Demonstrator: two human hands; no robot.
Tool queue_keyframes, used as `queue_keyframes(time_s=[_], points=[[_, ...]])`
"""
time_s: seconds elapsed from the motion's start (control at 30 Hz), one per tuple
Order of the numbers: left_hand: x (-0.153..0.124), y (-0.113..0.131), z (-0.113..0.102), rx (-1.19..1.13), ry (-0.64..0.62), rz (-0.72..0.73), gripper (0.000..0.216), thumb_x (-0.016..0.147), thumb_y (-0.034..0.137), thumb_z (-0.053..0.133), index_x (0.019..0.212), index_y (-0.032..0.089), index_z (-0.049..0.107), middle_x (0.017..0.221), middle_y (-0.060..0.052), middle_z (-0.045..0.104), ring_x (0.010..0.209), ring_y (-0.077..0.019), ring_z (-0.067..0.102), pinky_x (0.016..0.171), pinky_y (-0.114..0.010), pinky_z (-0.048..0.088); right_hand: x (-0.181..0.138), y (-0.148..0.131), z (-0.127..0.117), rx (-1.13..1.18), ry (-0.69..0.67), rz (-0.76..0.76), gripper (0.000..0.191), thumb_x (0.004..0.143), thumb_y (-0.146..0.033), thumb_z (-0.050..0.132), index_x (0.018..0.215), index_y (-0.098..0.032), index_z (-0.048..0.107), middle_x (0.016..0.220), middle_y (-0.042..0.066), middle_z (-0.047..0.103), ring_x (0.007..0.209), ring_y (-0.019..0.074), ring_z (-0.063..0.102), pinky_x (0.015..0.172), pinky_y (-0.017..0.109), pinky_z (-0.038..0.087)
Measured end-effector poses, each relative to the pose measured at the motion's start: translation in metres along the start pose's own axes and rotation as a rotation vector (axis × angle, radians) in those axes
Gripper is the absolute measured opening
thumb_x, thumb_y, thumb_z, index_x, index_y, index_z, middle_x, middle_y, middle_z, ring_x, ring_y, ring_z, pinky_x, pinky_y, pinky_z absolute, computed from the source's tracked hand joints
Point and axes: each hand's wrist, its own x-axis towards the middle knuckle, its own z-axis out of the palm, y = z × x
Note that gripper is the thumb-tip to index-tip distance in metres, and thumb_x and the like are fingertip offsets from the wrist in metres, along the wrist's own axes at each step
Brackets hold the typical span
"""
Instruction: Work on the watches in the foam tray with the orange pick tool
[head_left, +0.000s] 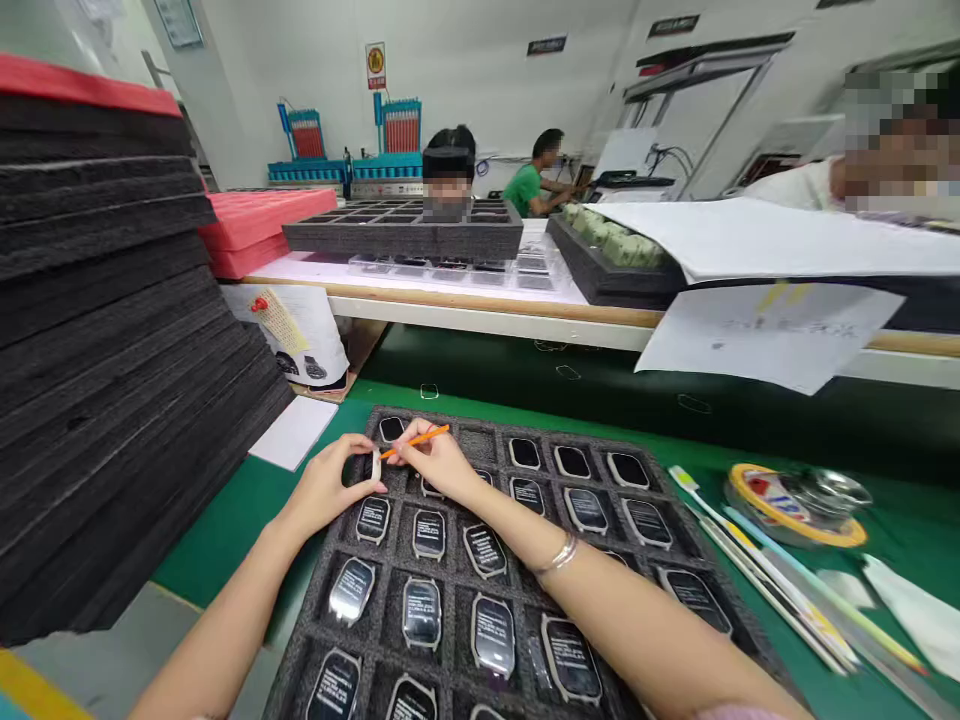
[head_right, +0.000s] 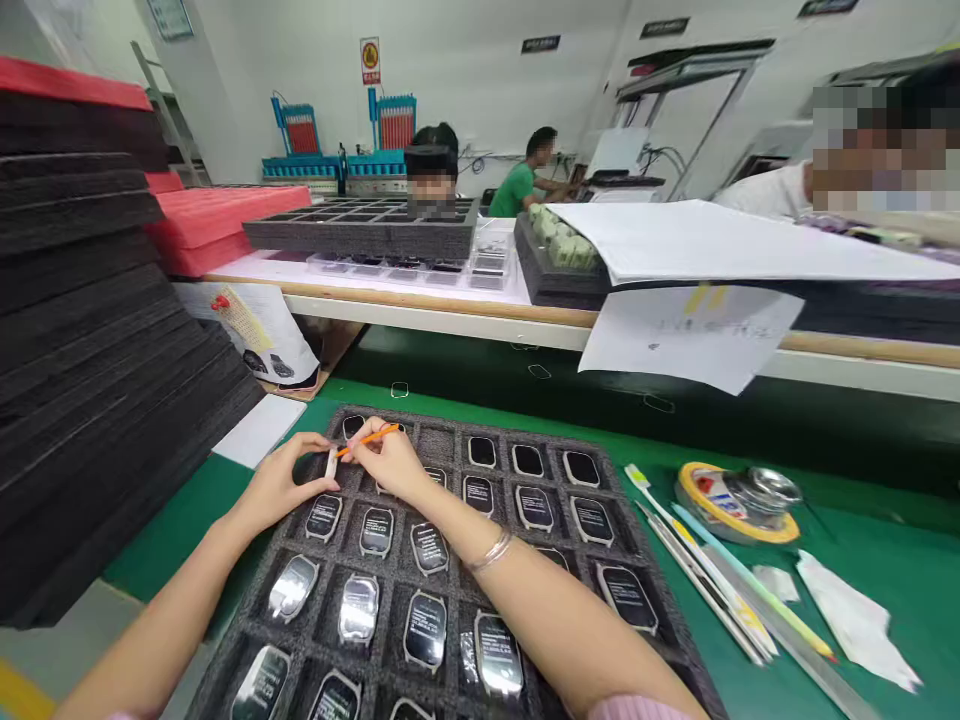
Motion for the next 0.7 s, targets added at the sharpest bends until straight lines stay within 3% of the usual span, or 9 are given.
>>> queue_keyframes(time_s=[0.33, 0.53, 0.7], points=[[0.005, -0.005, 0.004, 0.017, 0.017, 0.037, 0.057, 0.072, 0.056, 0.075, 0.118, 0.032, 0.053, 0.124, 0.004, 0.059, 0.119, -0.0153, 0.057, 0.110, -0.037, 0.050, -0.001, 0.000, -0.003, -0.042, -0.029, -0.035, 0.023, 0.081, -0.037, 0.064, 0.083, -0.018, 0.051, 0.077, 0.006, 0.068, 0.077, 0.0190, 0.070, 0.078, 0.035, 0.056], [0.009, -0.008, -0.001, 0.099, -0.018, 0.144, 0.053, 0.075, 0.061, 0.069, 0.117, 0.030, 0.060, 0.119, 0.000, 0.062, 0.119, -0.0181, 0.054, 0.110, -0.039, 0.047, -0.001, 0.000, -0.002, -0.021, -0.030, -0.036, 0.031, 0.079, -0.043, 0.069, 0.083, -0.018, 0.051, 0.077, 0.005, 0.068, 0.080, 0.0201, 0.070, 0.080, 0.036, 0.056], [0.012, 0.010, -0.003, 0.242, -0.056, 0.227, 0.046, 0.080, 0.061, 0.062, 0.116, 0.032, 0.063, 0.125, -0.001, 0.058, 0.123, -0.0195, 0.050, 0.111, -0.042, 0.044, -0.010, -0.013, -0.027, -0.059, 0.038, -0.031, 0.034, 0.078, -0.047, 0.070, 0.085, -0.017, 0.056, 0.082, 0.008, 0.069, 0.081, 0.0198, 0.069, 0.080, 0.035, 0.056]])
